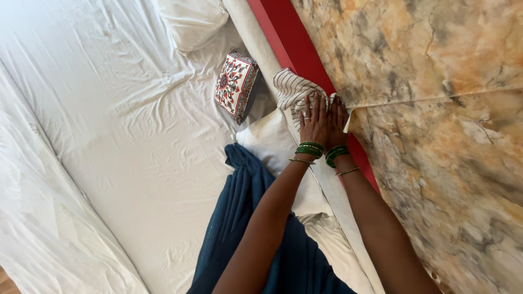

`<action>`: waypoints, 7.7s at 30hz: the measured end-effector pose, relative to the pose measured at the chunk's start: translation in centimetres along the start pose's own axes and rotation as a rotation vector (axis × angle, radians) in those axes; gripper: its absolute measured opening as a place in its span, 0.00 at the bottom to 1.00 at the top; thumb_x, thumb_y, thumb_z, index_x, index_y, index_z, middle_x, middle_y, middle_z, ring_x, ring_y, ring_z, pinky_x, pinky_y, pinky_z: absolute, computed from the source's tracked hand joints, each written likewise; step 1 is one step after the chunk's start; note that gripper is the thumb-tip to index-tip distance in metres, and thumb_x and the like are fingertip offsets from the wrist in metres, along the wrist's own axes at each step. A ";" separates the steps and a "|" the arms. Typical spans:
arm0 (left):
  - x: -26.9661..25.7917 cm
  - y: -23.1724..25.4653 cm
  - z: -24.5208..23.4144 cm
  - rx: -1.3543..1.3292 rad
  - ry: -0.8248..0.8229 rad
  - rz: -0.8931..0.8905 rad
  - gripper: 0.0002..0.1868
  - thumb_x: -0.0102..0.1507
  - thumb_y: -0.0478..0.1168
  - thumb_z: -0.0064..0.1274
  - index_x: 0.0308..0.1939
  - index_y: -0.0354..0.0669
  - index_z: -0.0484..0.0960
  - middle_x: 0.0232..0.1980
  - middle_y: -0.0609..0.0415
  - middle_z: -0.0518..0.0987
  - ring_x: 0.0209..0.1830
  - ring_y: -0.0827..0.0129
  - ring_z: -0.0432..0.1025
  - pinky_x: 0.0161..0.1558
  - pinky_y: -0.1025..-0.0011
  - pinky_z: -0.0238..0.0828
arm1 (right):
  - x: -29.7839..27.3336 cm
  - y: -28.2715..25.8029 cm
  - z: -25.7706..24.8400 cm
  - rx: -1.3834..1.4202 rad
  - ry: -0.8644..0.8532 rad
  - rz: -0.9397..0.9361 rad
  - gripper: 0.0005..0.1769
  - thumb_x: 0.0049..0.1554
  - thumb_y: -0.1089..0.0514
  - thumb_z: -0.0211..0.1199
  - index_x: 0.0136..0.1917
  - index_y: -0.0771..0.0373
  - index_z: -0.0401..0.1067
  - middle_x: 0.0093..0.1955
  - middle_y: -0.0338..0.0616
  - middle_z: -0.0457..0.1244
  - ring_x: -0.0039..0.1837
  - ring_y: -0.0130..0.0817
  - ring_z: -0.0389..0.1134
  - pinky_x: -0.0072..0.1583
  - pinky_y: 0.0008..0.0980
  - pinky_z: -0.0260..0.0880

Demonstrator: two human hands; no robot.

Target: The person wipes the red headboard and the teal footboard of a bed using a striped cloth. They move along the bed, cleaning the edges and corners of the frame.

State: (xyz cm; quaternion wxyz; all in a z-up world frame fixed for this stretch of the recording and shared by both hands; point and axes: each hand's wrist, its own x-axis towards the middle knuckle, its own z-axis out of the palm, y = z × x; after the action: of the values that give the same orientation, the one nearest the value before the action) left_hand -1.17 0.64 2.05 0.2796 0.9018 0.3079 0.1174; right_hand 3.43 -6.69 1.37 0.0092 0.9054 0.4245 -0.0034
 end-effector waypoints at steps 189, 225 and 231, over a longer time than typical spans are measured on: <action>-11.9 8.7 6.0 0.197 -0.302 -0.030 0.34 0.68 0.63 0.39 0.73 0.51 0.67 0.79 0.51 0.58 0.81 0.56 0.49 0.69 0.21 0.31 | -23.3 10.0 -5.7 0.130 -0.264 -0.112 0.40 0.58 0.55 0.51 0.76 0.82 0.48 0.83 0.71 0.38 0.84 0.61 0.39 0.80 0.55 0.36; -18.9 6.3 5.4 0.381 -0.257 0.552 0.31 0.72 0.58 0.36 0.67 0.37 0.70 0.67 0.40 0.70 0.69 0.46 0.61 0.72 0.45 0.47 | -31.9 5.5 -4.4 0.066 -0.053 0.407 0.46 0.58 0.68 0.55 0.86 0.56 0.45 0.87 0.49 0.41 0.87 0.43 0.38 0.83 0.47 0.35; -27.6 11.2 2.4 -0.046 -0.546 0.685 0.28 0.68 0.49 0.46 0.70 0.43 0.68 0.70 0.47 0.70 0.69 0.52 0.65 0.66 0.51 0.62 | -40.3 7.0 -7.2 0.103 -0.124 0.469 0.45 0.55 0.55 0.64 0.80 0.70 0.51 0.86 0.57 0.39 0.86 0.50 0.35 0.82 0.52 0.32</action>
State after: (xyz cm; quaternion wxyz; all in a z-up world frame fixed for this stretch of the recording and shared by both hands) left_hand -16.38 -24.88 5.51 0.3158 0.9433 -0.0970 -0.0323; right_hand -16.98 -42.05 9.26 -0.0105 0.9764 0.2008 -0.0786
